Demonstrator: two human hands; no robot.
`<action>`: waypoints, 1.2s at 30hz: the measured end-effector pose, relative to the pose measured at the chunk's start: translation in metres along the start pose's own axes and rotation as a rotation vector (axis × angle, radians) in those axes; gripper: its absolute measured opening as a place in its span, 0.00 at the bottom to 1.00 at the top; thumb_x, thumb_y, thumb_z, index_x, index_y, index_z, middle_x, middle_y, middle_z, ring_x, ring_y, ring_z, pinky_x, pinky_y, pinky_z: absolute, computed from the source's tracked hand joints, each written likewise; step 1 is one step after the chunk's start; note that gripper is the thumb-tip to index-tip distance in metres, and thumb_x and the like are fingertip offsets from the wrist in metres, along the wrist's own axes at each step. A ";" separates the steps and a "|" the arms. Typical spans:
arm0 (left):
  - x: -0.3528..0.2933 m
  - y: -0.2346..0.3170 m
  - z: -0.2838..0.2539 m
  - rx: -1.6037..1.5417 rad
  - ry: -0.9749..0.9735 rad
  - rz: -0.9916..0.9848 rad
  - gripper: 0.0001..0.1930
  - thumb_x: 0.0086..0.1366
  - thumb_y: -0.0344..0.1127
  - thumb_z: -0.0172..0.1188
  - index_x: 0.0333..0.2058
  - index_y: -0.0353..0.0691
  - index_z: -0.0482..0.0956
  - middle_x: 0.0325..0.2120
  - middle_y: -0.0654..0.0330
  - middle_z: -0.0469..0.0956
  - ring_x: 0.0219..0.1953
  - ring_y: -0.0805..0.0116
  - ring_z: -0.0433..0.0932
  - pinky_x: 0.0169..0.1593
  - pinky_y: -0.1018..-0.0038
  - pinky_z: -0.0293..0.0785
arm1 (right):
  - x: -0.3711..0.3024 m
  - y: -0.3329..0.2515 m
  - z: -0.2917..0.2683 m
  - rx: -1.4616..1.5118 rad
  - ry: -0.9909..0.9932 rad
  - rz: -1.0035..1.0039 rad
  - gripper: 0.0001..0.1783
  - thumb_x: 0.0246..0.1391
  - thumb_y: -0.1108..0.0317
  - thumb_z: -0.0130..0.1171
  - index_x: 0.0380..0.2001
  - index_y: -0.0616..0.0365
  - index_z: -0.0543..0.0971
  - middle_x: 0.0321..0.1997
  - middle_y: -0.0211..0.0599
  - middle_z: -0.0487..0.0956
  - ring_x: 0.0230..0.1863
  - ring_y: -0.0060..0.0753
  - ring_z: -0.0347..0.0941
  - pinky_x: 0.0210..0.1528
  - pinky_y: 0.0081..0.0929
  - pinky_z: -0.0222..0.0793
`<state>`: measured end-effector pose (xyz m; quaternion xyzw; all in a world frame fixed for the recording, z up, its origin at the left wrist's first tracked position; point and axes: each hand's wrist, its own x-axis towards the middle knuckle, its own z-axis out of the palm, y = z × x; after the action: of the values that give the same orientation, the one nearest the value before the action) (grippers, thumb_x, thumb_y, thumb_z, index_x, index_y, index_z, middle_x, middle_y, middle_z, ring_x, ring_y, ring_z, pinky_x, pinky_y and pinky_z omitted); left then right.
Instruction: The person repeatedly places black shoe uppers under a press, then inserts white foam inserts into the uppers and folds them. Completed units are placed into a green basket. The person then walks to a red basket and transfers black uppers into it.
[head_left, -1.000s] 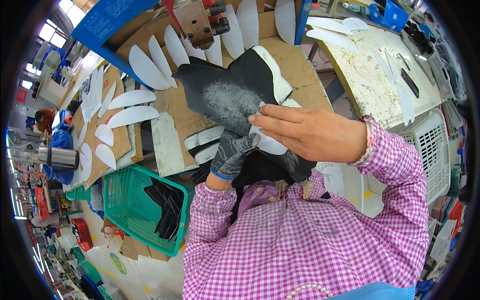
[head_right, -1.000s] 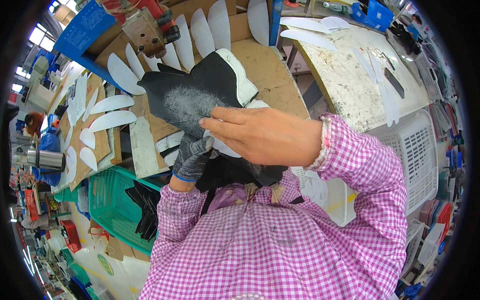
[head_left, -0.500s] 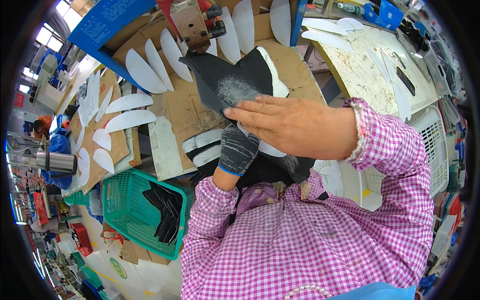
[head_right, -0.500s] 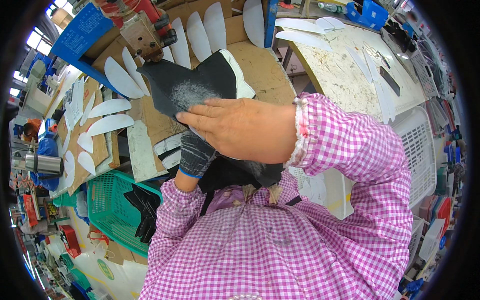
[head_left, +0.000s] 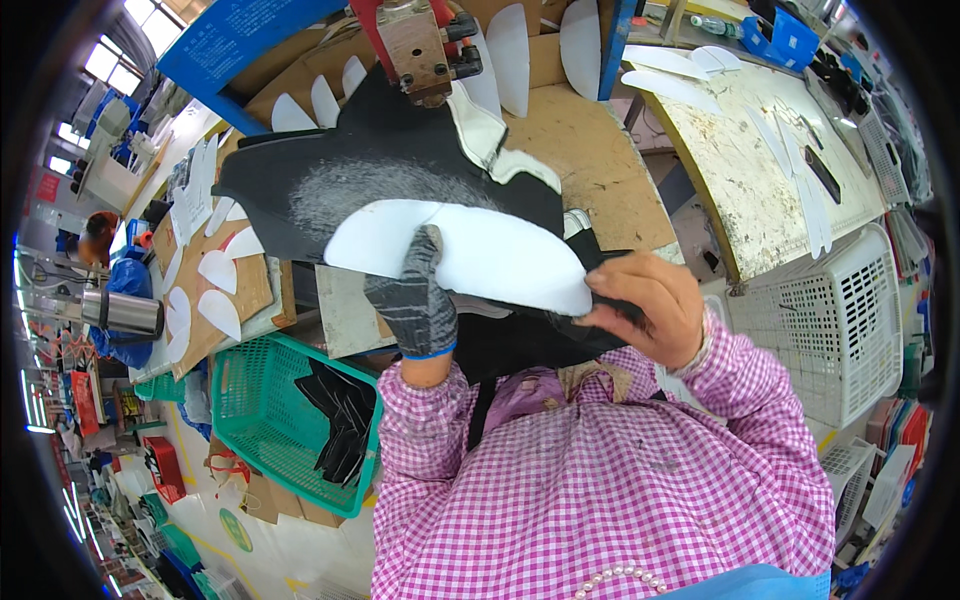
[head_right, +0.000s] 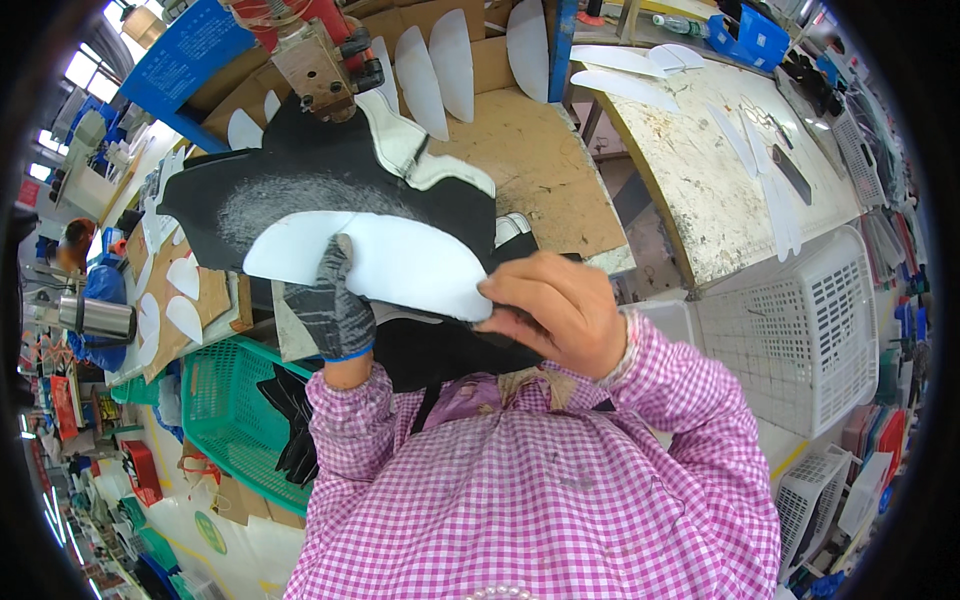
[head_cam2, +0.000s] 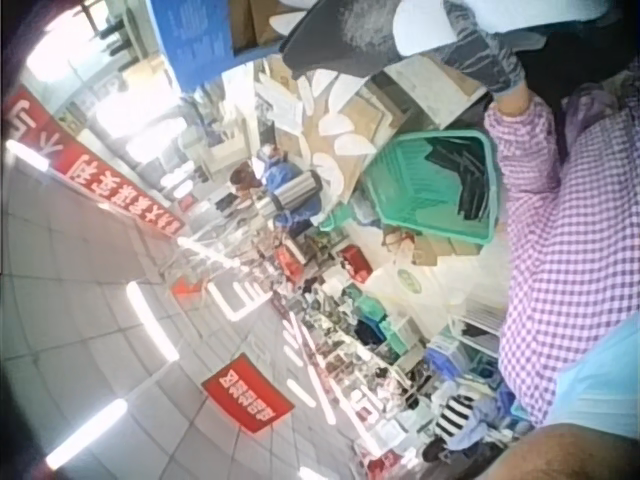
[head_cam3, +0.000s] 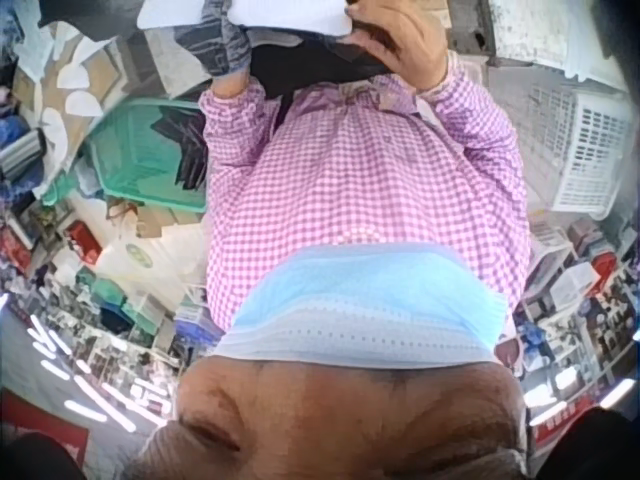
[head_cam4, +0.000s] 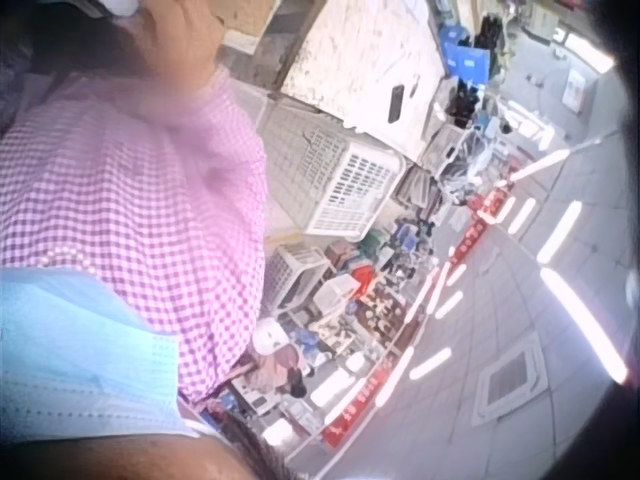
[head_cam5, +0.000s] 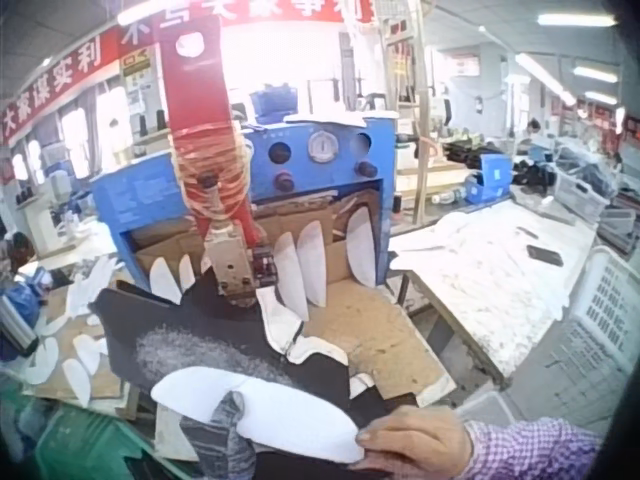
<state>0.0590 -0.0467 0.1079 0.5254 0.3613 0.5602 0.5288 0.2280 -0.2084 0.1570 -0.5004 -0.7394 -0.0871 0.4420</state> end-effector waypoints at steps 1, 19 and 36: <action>-0.001 0.001 -0.003 0.232 0.023 0.128 0.10 0.57 0.29 0.63 0.36 0.29 0.79 0.32 0.55 0.79 0.34 0.66 0.77 0.39 0.70 0.73 | -0.007 -0.005 0.005 0.020 0.031 0.019 0.21 0.41 0.70 0.68 0.40 0.65 0.75 0.37 0.46 0.77 0.32 0.33 0.76 0.32 0.22 0.73; -0.028 -0.006 -0.013 -0.222 0.113 -0.121 0.18 0.58 0.34 0.64 0.44 0.32 0.72 0.38 0.56 0.75 0.39 0.66 0.75 0.41 0.71 0.74 | -0.046 0.014 0.092 1.616 -0.302 1.027 0.24 0.60 0.60 0.52 0.55 0.62 0.68 0.53 0.34 0.71 0.57 0.24 0.63 0.64 0.28 0.54; -0.065 -0.044 0.005 0.257 -0.012 0.123 0.15 0.63 0.33 0.59 0.45 0.29 0.73 0.38 0.57 0.76 0.40 0.68 0.74 0.45 0.72 0.71 | -0.022 0.000 0.110 0.960 0.653 1.291 0.15 0.54 0.66 0.61 0.42 0.64 0.76 0.43 0.37 0.78 0.44 0.29 0.73 0.50 0.26 0.67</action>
<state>0.0658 -0.1025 0.0534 0.6133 0.3940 0.5376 0.4239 0.1683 -0.1602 0.0748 -0.5315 -0.1036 0.3627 0.7585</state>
